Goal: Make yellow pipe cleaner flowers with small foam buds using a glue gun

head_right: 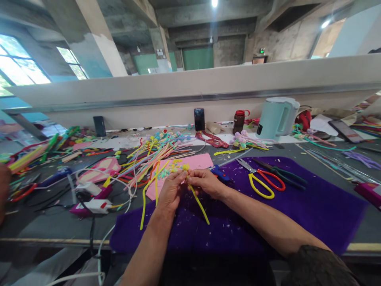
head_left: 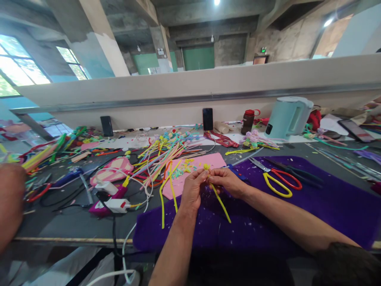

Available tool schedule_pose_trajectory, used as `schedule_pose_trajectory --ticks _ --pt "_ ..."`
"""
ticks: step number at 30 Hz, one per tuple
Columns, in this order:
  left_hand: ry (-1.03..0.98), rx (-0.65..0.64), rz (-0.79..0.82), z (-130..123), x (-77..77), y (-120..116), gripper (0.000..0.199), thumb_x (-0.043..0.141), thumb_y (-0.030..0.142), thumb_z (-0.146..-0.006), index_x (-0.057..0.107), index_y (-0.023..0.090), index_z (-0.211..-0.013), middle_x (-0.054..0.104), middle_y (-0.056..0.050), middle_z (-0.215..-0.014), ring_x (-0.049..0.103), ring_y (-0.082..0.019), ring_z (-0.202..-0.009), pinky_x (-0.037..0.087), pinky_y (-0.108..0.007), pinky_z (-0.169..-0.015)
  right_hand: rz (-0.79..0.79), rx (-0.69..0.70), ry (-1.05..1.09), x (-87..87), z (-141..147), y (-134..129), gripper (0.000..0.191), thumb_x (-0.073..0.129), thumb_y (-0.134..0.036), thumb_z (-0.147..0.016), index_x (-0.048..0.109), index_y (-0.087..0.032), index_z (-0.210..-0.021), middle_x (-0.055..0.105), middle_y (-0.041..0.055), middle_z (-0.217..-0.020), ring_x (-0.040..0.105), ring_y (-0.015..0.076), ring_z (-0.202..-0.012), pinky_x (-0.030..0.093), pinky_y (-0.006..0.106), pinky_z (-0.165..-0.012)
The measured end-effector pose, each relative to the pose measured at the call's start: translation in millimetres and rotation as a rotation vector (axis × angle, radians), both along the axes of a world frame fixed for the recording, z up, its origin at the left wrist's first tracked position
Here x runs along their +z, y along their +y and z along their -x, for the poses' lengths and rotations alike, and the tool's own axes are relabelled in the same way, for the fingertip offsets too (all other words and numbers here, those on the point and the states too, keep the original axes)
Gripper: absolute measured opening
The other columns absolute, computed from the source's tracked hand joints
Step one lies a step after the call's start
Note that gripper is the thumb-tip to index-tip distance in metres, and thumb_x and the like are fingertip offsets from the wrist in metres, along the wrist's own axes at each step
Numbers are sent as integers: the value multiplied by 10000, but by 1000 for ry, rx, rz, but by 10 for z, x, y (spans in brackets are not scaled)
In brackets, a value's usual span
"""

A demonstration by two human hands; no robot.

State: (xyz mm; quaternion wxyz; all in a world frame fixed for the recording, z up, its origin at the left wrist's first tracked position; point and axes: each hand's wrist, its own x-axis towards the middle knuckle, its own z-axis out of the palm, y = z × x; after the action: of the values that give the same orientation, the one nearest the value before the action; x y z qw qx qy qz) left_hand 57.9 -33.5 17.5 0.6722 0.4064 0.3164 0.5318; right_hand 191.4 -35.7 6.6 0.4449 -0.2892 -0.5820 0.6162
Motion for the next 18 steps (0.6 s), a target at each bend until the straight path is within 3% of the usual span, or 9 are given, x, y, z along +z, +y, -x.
schedule_pose_trajectory --ticks 7,10,13,15,18 --pt "-15 -11 26 -1 18 -4 214 706 301 -573 656 113 -661 576 0 -534 487 -81 -439 392 -207 -450 -2 -1 -17 9 -3 -22 267 594 -386 -731 522 -131 -706 573 -5 -628 470 51 -422 327 173 -403" --pt "-24 11 37 -5 21 3 204 718 276 -559 662 113 -668 608 -16 -580 523 -96 -495 418 -219 -498 -31 -36 -54 13 -16 -16 266 574 -376 -746 527 -129 -661 533 -23 -546 449 53 -406 323 174 -402" --pt "-25 76 30 2 7 13 205 719 262 -561 669 132 -712 649 -34 -703 577 -134 -662 445 -237 -603 -90 -233 -92 32 -26 1 258 560 -375 -754 559 -132 -663 507 -32 -517 434 54 -406 320 175 -400" --pt "-7 100 13 10 -2 15 206 707 285 -578 668 150 -728 654 -32 -751 580 -142 -718 439 -231 -614 -130 -380 -93 44 -25 12 225 560 -363 -750 600 -142 -770 552 -17 -595 451 59 -424 328 181 -401" --pt "10 84 -6 18 -3 12 203 704 312 -581 657 158 -705 651 -22 -737 580 -134 -718 427 -217 -596 -183 -464 -91 43 -3 7 257 545 -330 -756 615 -166 -941 576 -8 -643 461 69 -431 351 194 -408"
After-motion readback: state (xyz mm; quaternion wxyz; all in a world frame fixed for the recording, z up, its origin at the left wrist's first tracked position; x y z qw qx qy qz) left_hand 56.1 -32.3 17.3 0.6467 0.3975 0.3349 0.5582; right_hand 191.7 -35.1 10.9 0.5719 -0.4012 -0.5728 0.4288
